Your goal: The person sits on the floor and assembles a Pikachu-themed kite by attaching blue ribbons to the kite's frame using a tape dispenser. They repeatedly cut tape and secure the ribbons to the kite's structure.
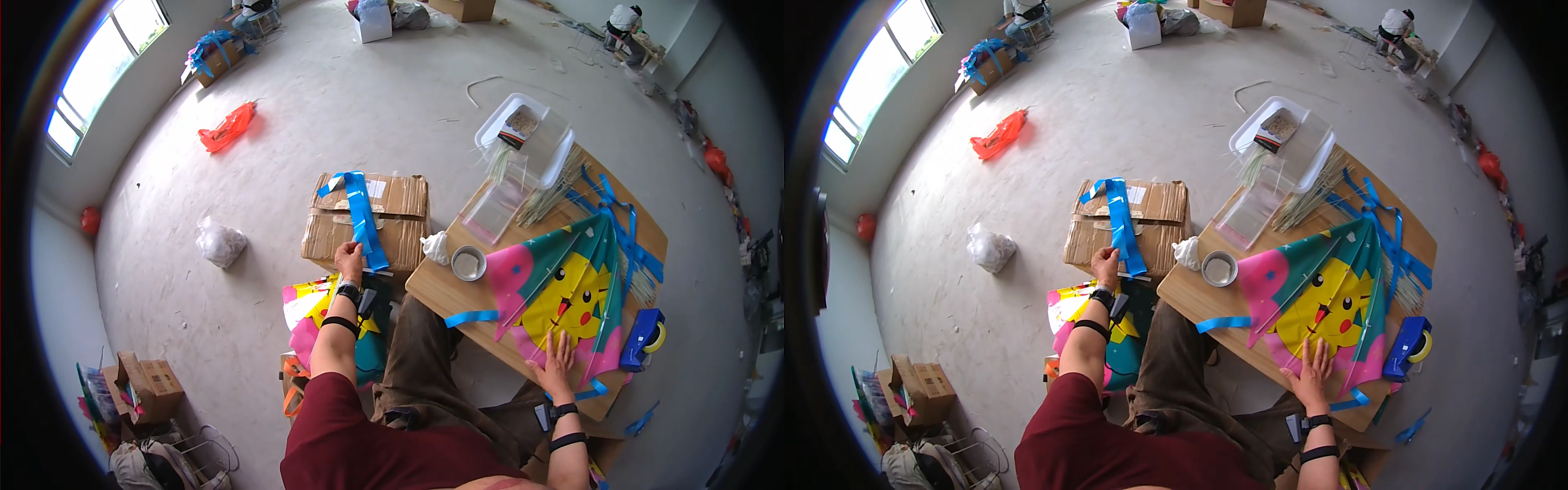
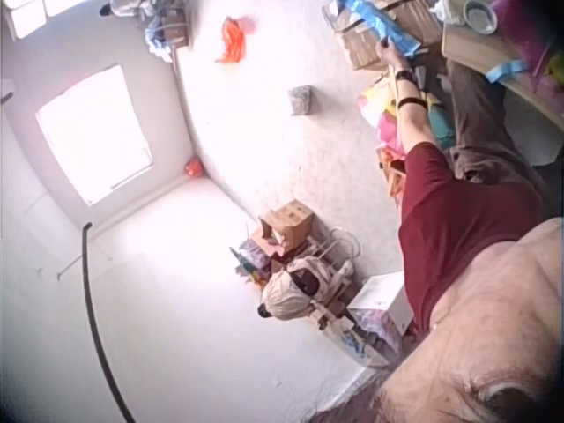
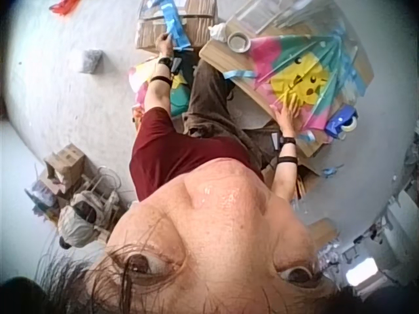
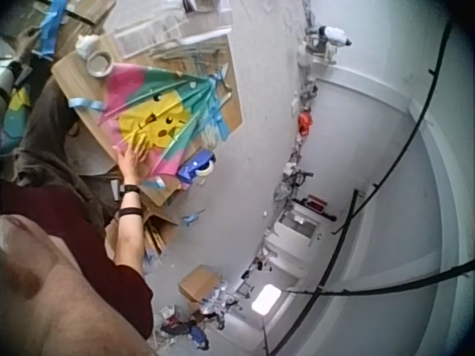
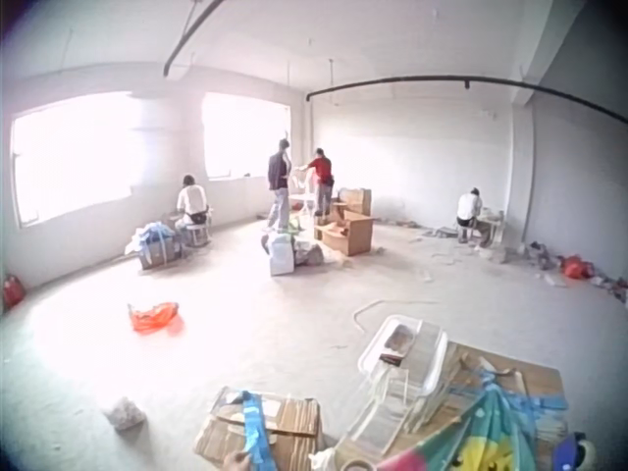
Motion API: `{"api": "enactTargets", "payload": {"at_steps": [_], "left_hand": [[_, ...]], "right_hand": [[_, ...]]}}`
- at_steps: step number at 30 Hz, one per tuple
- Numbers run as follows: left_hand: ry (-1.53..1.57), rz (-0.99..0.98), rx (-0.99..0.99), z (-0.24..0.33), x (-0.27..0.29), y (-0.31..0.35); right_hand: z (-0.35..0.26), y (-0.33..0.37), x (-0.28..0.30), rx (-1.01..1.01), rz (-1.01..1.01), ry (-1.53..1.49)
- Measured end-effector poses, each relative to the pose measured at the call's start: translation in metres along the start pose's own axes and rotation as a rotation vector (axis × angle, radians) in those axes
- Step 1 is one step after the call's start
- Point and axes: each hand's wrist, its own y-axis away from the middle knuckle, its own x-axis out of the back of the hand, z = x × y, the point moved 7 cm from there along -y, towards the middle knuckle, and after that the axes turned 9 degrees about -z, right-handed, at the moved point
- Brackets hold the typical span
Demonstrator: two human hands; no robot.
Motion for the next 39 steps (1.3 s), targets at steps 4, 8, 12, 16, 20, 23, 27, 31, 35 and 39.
{"api": "enactTargets", "payload": {"at_steps": [4,8,12,16,20,23,27,31,35,39], "left_hand": [[0.083,-0.053,-0.011,0.010,-0.005,-0.003],[0.141,-0.048,-0.012,0.000,0.000,-0.010],[0.117,-0.025,0.034,-0.016,-0.003,-0.020],[0.137,-0.068,0.016,-0.015,-0.029,-0.025],[0.260,-0.077,-0.013,-0.024,-0.013,-0.046],[0.460,-0.206,0.034,0.002,-0.029,-0.039],[0.623,-0.342,0.048,0.026,-0.014,-0.040],[0.578,-0.383,0.047,0.028,-0.008,-0.041],[0.537,-0.404,0.018,0.030,-0.007,-0.041],[0.412,-0.449,0.006,0.031,-0.008,-0.038]], "right_hand": [[0.001,0.000,0.000,-0.012,-0.010,-0.002],[-0.002,0.000,0.001,-0.027,-0.047,0.010],[-0.001,0.001,0.002,-0.030,-0.041,0.028],[0.007,0.008,0.006,-0.044,0.004,0.037],[0.001,0.003,0.005,-0.015,0.005,0.018],[0.006,0.005,0.005,-0.032,0.011,0.019],[0.002,0.002,0.000,-0.011,-0.002,0.008],[0.000,0.000,-0.001,0.003,0.005,0.010],[0.001,0.001,0.000,-0.007,-0.006,0.004],[0.001,0.000,0.000,-0.011,-0.001,0.016]]}}
